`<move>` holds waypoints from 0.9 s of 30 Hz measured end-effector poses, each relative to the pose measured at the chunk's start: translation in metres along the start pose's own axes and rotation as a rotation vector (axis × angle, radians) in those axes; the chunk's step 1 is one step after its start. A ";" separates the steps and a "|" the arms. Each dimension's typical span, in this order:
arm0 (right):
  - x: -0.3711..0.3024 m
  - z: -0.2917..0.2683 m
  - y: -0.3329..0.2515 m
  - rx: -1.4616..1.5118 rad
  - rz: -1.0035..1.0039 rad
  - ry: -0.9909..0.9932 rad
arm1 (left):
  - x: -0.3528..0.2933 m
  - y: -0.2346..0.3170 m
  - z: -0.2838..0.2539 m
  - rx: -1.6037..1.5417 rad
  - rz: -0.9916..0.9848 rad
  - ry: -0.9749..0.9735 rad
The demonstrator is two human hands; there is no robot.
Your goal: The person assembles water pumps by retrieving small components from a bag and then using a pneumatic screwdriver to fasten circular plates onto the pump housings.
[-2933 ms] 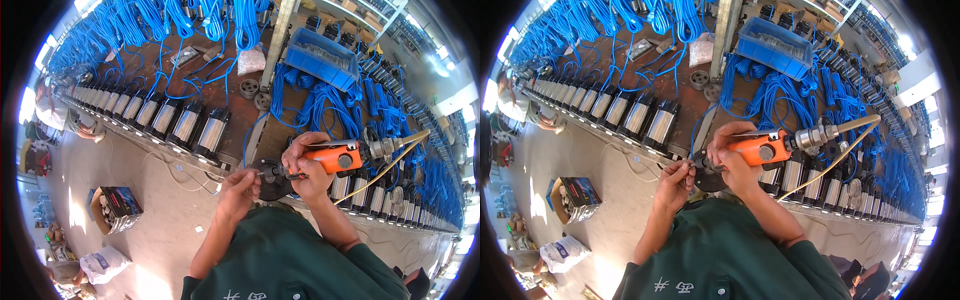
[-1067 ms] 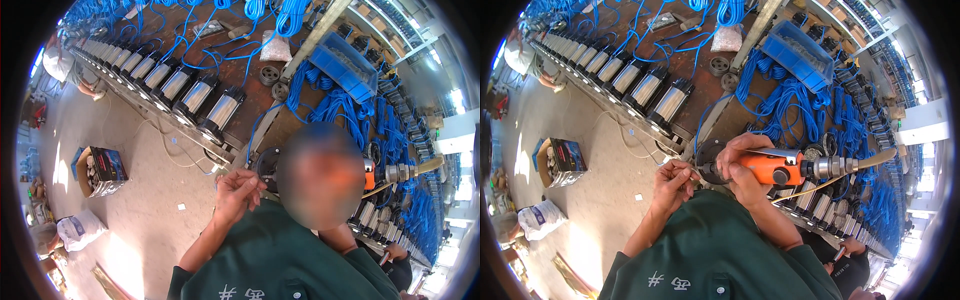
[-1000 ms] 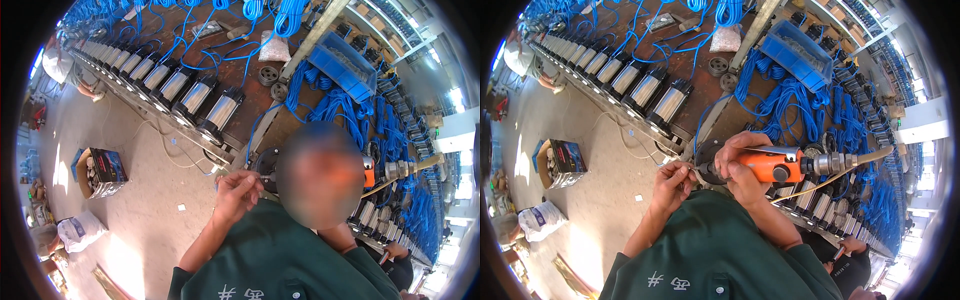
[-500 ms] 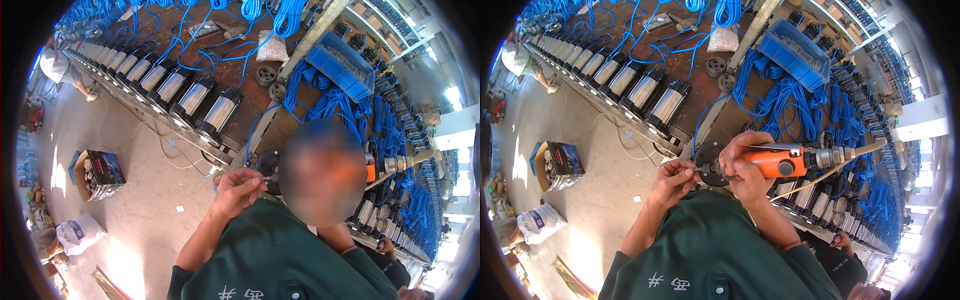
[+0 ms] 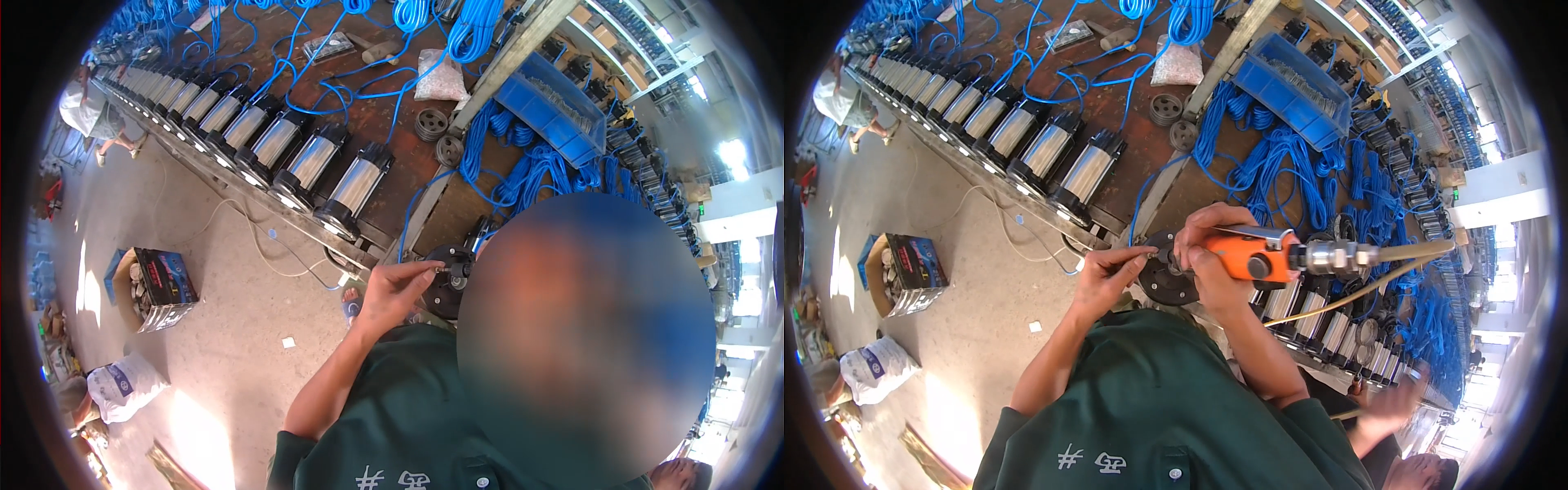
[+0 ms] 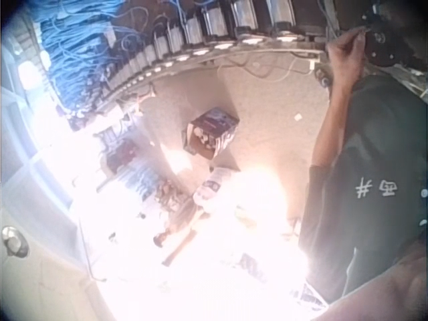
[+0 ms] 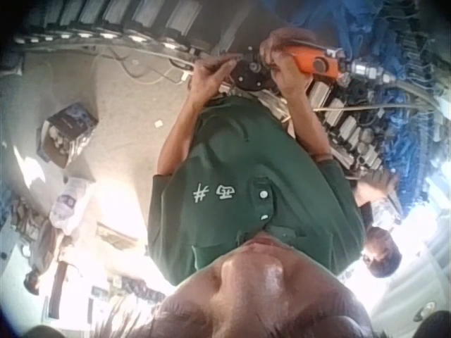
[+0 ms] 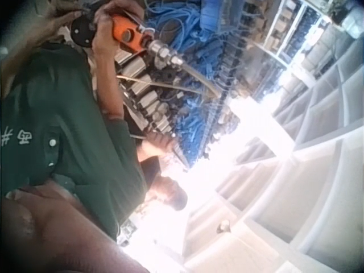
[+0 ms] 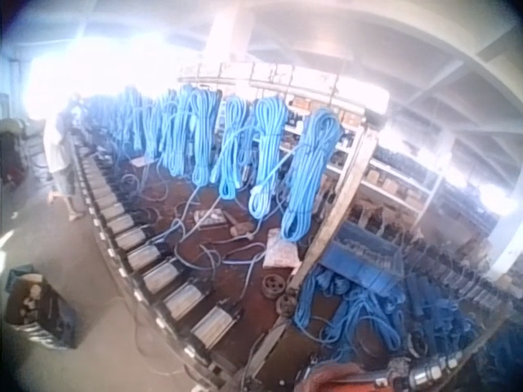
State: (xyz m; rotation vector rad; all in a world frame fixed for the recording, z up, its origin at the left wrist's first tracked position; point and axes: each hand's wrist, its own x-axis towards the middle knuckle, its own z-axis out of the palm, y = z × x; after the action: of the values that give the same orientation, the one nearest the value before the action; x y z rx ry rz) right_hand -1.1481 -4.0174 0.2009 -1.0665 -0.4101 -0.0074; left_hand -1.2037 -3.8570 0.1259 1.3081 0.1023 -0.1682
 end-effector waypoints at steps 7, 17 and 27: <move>0.002 0.004 0.018 -0.079 0.112 -0.038 | 0.006 -0.029 -0.012 0.152 0.159 -0.012; -0.004 0.006 0.029 -0.345 0.207 -0.112 | 0.006 -0.055 -0.013 -0.481 -0.168 0.203; 0.010 0.021 -0.008 -0.219 -0.007 -0.094 | 0.006 -0.083 -0.070 -0.807 -0.199 0.414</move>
State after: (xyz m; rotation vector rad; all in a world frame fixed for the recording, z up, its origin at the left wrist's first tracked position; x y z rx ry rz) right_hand -1.1469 -4.0015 0.2196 -1.2849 -0.5065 -0.0082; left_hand -1.2113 -3.8108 0.0278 0.5071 0.5924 -0.0116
